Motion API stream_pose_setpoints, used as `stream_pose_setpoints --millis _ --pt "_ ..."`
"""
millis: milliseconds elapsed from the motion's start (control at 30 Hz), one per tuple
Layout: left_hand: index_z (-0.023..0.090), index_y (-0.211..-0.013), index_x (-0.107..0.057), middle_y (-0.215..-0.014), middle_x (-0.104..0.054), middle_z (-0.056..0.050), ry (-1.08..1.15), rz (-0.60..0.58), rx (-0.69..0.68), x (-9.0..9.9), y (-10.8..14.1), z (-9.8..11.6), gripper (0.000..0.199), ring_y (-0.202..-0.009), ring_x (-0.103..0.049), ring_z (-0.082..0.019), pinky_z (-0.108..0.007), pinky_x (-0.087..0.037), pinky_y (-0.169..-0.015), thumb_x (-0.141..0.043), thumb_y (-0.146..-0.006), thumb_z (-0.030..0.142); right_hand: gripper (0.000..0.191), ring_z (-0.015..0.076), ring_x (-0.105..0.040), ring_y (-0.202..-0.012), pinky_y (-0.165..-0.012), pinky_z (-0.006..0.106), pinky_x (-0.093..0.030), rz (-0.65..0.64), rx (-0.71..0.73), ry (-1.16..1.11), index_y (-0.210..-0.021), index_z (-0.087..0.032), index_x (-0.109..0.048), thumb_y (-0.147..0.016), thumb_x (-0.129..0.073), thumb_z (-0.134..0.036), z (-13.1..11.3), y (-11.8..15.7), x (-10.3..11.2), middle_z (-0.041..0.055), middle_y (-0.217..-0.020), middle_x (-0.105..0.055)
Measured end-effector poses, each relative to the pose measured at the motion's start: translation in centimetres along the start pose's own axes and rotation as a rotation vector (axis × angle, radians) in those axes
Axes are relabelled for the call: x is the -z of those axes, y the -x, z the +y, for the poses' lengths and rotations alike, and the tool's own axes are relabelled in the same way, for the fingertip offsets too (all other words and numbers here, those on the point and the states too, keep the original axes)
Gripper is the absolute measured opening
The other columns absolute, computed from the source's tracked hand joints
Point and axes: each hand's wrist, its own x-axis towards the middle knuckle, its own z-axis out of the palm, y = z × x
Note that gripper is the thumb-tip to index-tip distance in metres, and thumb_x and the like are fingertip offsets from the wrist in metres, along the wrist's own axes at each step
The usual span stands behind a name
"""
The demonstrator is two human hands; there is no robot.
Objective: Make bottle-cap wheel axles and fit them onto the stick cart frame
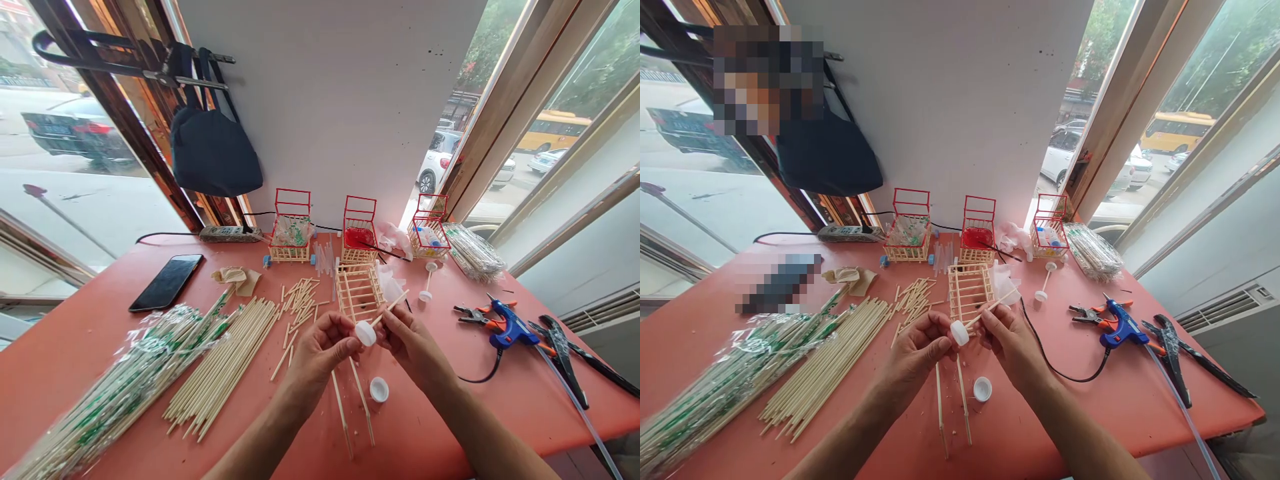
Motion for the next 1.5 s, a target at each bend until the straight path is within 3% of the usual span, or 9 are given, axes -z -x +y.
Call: stream_pose_setpoints --millis 300,500,600,733,933,1233,1500 --pt "0.016 -0.081 -0.068 -0.074 -0.068 0.001 -0.05 0.005 -0.006 0.2 -0.1 -0.1 0.035 -0.064 -0.064 -0.011 -0.023 -0.052 -0.066 -0.094 -0.069 0.037 0.043 0.0115 -0.05 -0.066 -0.064 0.026 -0.038 -0.022 0.029 0.064 -0.085 -0.019 -0.062 -0.078 -0.085 -0.055 0.3 0.4 0.0 -0.0027 -0.071 -0.061" --pt "0.016 -0.089 -0.069 -0.076 -0.072 -0.001 -0.032 0.008 0.037 0.2 -0.1 0.2 0.043 -0.067 -0.065 -0.013 -0.024 -0.053 -0.065 -0.096 -0.065 0.039 0.043 0.012 -0.049 -0.063 -0.061 0.026 -0.039 0.002 0.087 0.132 -0.086 -0.02 -0.062 -0.08 -0.082 -0.058 -0.1 0.3 0.2 -0.0015 -0.072 -0.062" --pt "0.015 -0.098 -0.072 -0.079 -0.075 -0.005 -0.03 0.005 0.082 0.6 -0.2 0.3 0.046 -0.071 -0.068 -0.016 -0.028 -0.055 -0.07 -0.093 -0.069 0.045 0.036 0.0127 -0.05 -0.063 -0.059 0.026 -0.041 0.036 0.237 0.247 -0.089 -0.021 -0.065 -0.087 -0.076 -0.055 -0.6 0.5 0.5 -0.0004 -0.076 -0.062" --pt "0.013 -0.107 -0.076 -0.089 -0.078 -0.011 -0.035 -0.06 0.121 0.9 -0.3 0.2 0.052 -0.081 -0.072 -0.021 -0.032 -0.057 -0.075 -0.09 -0.072 0.05 0.02 0.0157 -0.061 -0.073 -0.068 0.029 -0.05 0.061 0.514 0.546 -0.093 -0.022 -0.068 -0.097 -0.065 -0.042 -1.1 1.1 0.9 0.0033 -0.091 -0.067" --pt "0.014 -0.115 -0.079 -0.098 -0.08 -0.015 -0.071 -0.114 0.145 0.9 -0.2 0.0 0.058 -0.088 -0.074 -0.027 -0.036 -0.057 -0.08 -0.087 -0.074 0.055 0.01 0.0166 -0.063 -0.072 -0.067 0.029 -0.049 0.053 0.807 0.946 -0.097 -0.025 -0.068 -0.098 -0.059 -0.02 -1.4 1.6 1.0 0.0019 -0.087 -0.072" --pt "0.014 -0.104 -0.082 -0.102 -0.08 -0.017 -0.089 -0.096 0.238 1.1 -0.1 -0.1 0.049 -0.09 -0.077 -0.028 -0.033 -0.06 -0.075 -0.084 -0.078 0.055 0.02 0.0216 -0.067 -0.083 -0.078 0.038 -0.049 -0.15 0.971 1.176 -0.107 -0.026 -0.064 -0.098 -0.058 -0.009 -1.1 1.5 1.1 0.0039 -0.092 -0.075" --pt "0.014 -0.105 -0.082 -0.106 -0.08 -0.017 -0.107 -0.099 0.25 1.4 -0.1 -0.4 0.047 -0.093 -0.078 -0.029 -0.033 -0.06 -0.075 -0.083 -0.079 0.053 0.023 0.0211 -0.066 -0.081 -0.075 0.037 -0.049 -0.186 1.013 1.182 -0.111 -0.026 -0.063 -0.098 -0.056 -0.008 -1.2 1.4 0.8 0.0048 -0.092 -0.075"
